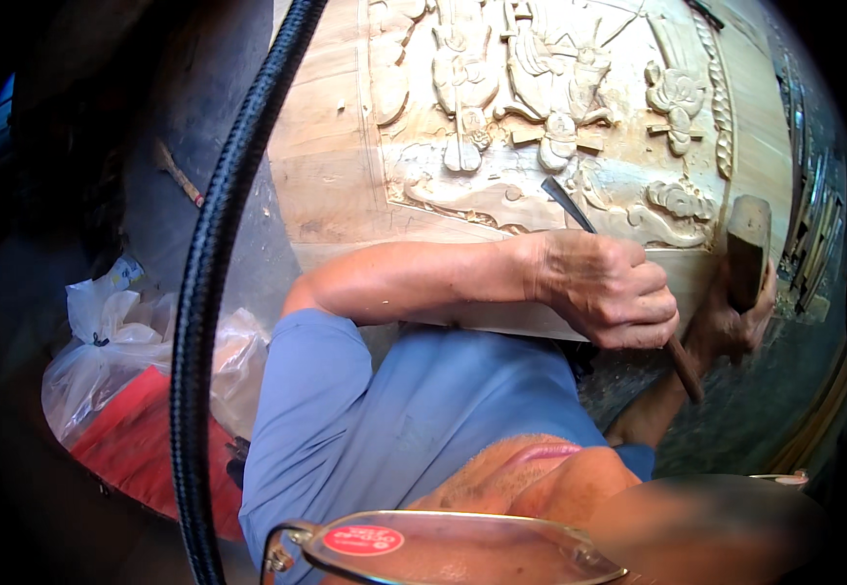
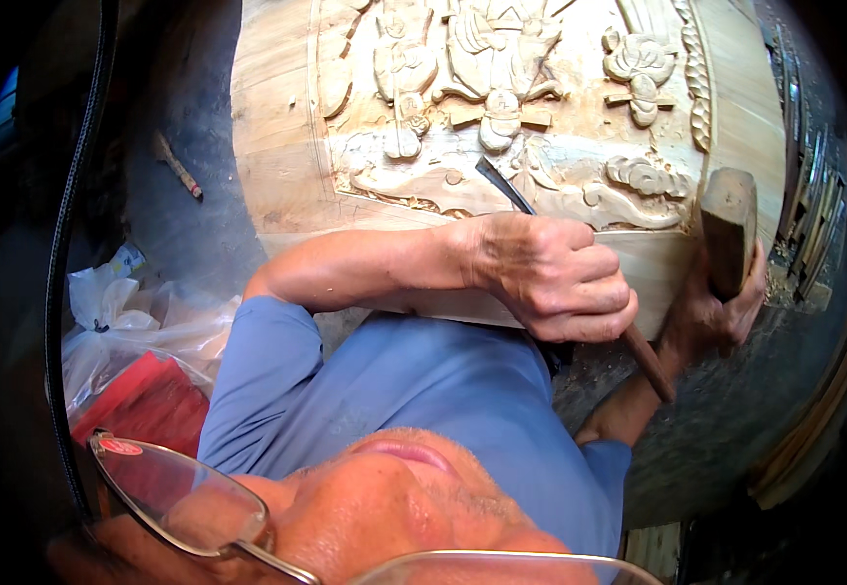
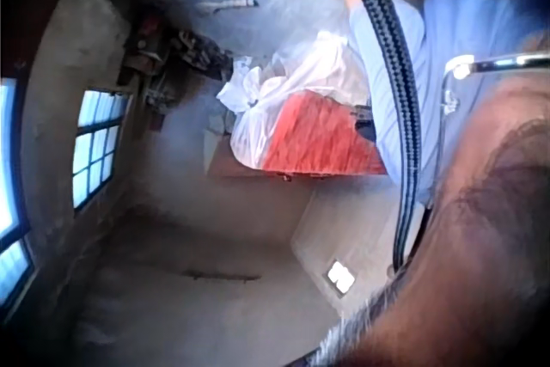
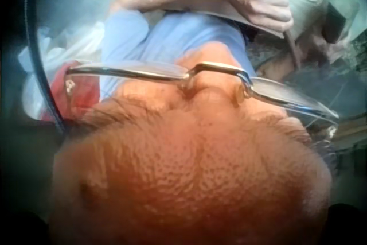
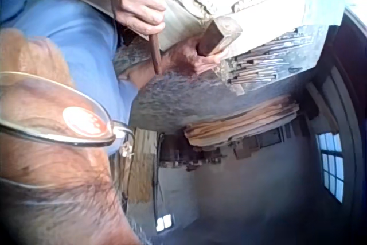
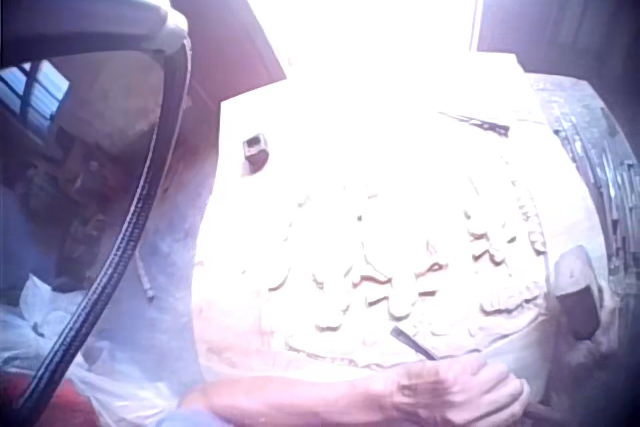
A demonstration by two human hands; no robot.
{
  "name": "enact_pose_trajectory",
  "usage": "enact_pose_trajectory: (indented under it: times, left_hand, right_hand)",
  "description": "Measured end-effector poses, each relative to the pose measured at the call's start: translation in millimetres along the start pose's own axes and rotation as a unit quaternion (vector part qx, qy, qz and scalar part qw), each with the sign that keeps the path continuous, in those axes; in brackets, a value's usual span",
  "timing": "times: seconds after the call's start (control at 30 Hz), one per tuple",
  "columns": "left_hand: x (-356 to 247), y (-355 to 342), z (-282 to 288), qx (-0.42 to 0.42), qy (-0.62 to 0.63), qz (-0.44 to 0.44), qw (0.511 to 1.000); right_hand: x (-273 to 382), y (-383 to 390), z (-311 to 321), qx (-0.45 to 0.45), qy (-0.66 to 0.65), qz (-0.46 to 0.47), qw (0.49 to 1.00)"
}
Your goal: The person carves detailed designs into a wooden plank using a chisel and a wooden mallet, occasionally moving the board to access different sections.
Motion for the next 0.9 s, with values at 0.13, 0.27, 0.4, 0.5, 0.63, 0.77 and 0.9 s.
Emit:
enact_pose_trajectory:
  times: [0.13, 0.27, 0.4, 0.5, 0.63, 0.77, 0.9]
  left_hand:
    - [-2, -25, 3, 0.012, -0.024, -0.025, 0.999]
    - [-2, -30, 2, 0.047, -0.059, -0.024, 0.997]
    - [-14, -35, 0, 0.07, -0.114, -0.041, 0.99]
    - [-22, -30, 15, 0.068, -0.154, -0.027, 0.985]
    - [-20, -19, 37, 0.08, -0.203, 0.056, 0.974]
    - [-11, -7, 46, 0.057, -0.186, 0.14, 0.971]
    - [-26, -17, 44, 0.081, -0.137, 0.123, 0.979]
  right_hand:
    - [-2, -21, 15, -0.022, 0.031, 0.027, 0.999]
    - [7, -23, 9, 0.013, 0.075, 0.025, 0.997]
    - [23, -26, -1, 0.027, 0.038, 0.049, 0.998]
    - [34, -29, -11, 0.034, -0.007, 0.052, 0.998]
    - [38, -32, 14, -0.037, -0.081, 0.115, 0.989]
    - [12, -22, 64, -0.098, -0.07, 0.074, 0.99]
    - [45, -12, 106, -0.002, -0.269, 0.152, 0.951]
Point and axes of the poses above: each hand's wrist, its own y-axis away from the middle knuckle, its own z-axis out of the back of the hand, x = y × z, the point moved 7 cm from there along -y, towards the middle knuckle, and after that the axes turned 2 degrees about z, right-handed, at the moved point
